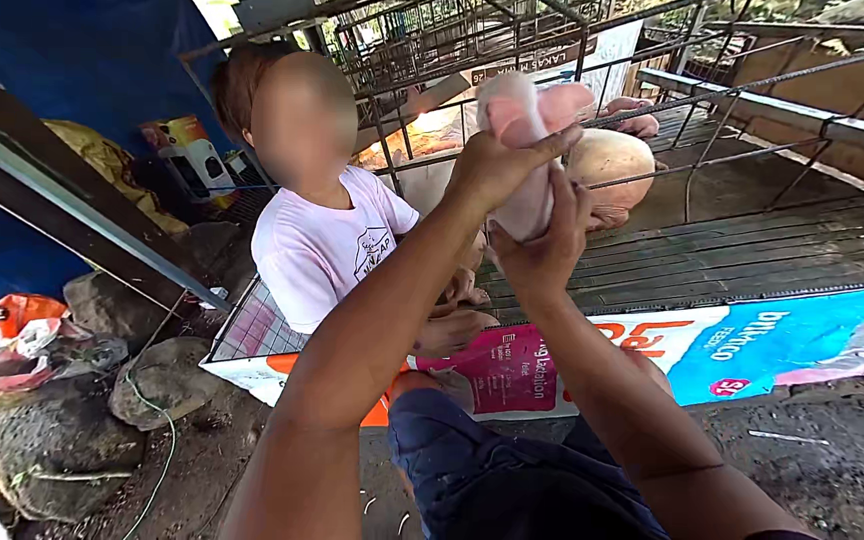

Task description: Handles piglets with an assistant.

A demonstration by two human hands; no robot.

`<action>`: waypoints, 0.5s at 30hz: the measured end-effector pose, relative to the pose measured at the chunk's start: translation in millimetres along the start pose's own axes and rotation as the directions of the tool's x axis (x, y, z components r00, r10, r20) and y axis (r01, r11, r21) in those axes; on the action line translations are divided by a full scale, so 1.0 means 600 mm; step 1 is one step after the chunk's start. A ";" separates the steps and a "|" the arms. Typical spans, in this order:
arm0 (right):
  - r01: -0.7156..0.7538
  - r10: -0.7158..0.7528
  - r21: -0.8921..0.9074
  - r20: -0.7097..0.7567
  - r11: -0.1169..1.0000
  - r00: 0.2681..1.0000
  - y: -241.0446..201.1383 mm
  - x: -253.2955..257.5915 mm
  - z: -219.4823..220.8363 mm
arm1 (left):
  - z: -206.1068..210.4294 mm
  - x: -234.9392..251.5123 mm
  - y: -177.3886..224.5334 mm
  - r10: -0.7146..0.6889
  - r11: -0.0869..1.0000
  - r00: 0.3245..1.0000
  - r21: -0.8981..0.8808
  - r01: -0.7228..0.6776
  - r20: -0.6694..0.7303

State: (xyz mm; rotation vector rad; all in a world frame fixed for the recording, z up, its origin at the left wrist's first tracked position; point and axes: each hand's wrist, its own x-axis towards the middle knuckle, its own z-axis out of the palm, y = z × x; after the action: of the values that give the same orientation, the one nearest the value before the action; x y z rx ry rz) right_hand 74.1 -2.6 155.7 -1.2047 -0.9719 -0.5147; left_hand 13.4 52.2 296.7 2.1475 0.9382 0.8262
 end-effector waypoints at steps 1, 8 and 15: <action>0.038 -0.038 0.009 -0.018 0.999 0.999 0.005 -0.014 0.010 | 0.007 -0.003 -0.015 0.000 0.992 0.999 -0.124 -0.007 -0.054; 0.119 -0.122 0.116 0.021 0.986 0.992 0.049 -0.145 0.077 | 0.041 -0.077 -0.119 -0.024 0.858 0.887 -0.464 -0.219 -0.462; 0.000 -0.111 -0.343 -0.303 0.939 0.947 -0.058 -0.233 0.102 | 0.031 -0.191 -0.213 0.037 0.772 0.842 -0.519 -0.366 -0.538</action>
State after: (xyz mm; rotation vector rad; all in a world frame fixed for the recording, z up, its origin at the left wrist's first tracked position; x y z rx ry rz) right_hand -46.7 22.6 59.3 -1.3495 -0.6553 -0.9225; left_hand -84.4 25.0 156.9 1.4912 0.5388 1.6149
